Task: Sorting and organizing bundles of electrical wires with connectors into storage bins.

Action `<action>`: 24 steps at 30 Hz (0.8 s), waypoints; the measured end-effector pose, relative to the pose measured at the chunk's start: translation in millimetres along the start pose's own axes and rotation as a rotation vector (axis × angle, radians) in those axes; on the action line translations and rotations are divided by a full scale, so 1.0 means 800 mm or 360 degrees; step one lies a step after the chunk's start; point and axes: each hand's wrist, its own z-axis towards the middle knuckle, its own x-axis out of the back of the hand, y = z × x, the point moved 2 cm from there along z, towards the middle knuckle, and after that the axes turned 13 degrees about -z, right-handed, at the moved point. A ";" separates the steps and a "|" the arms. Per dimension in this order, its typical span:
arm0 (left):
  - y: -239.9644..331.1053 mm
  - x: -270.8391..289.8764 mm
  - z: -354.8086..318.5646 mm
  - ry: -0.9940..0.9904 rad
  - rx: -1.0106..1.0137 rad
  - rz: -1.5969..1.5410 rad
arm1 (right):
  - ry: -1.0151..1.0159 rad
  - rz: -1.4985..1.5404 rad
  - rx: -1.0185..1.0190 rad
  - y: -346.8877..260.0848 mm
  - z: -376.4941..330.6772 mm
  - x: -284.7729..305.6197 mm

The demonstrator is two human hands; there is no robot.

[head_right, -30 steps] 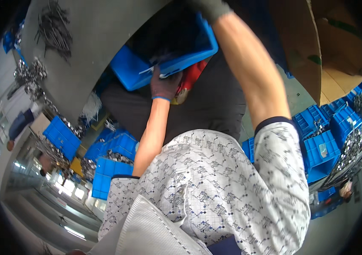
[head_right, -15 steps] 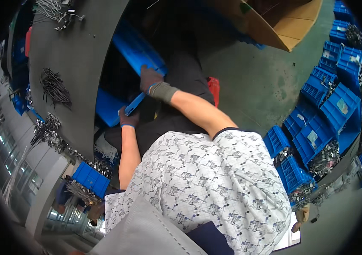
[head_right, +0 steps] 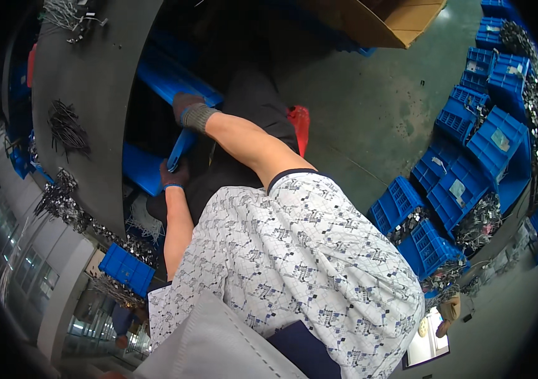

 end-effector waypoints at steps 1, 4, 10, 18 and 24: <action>-0.001 0.000 -0.002 0.0194 0.0112 -0.0315 | -0.0031 -0.0028 0.0015 0.001 -0.001 0.001; -0.006 0.001 -0.005 0.0422 0.0155 -0.0626 | -0.0116 -0.0075 0.0068 0.000 0.007 0.002; -0.015 0.010 -0.008 0.0451 0.0117 -0.0723 | -0.0167 -0.0148 0.0257 -0.004 0.027 -0.006; 0.020 0.013 0.028 0.0413 0.0215 -0.0731 | -0.0007 -0.0045 0.0161 -0.031 0.063 -0.015; 0.015 -0.058 0.052 0.0152 0.0198 -0.0607 | 0.0048 0.0084 -0.0004 -0.019 0.097 0.008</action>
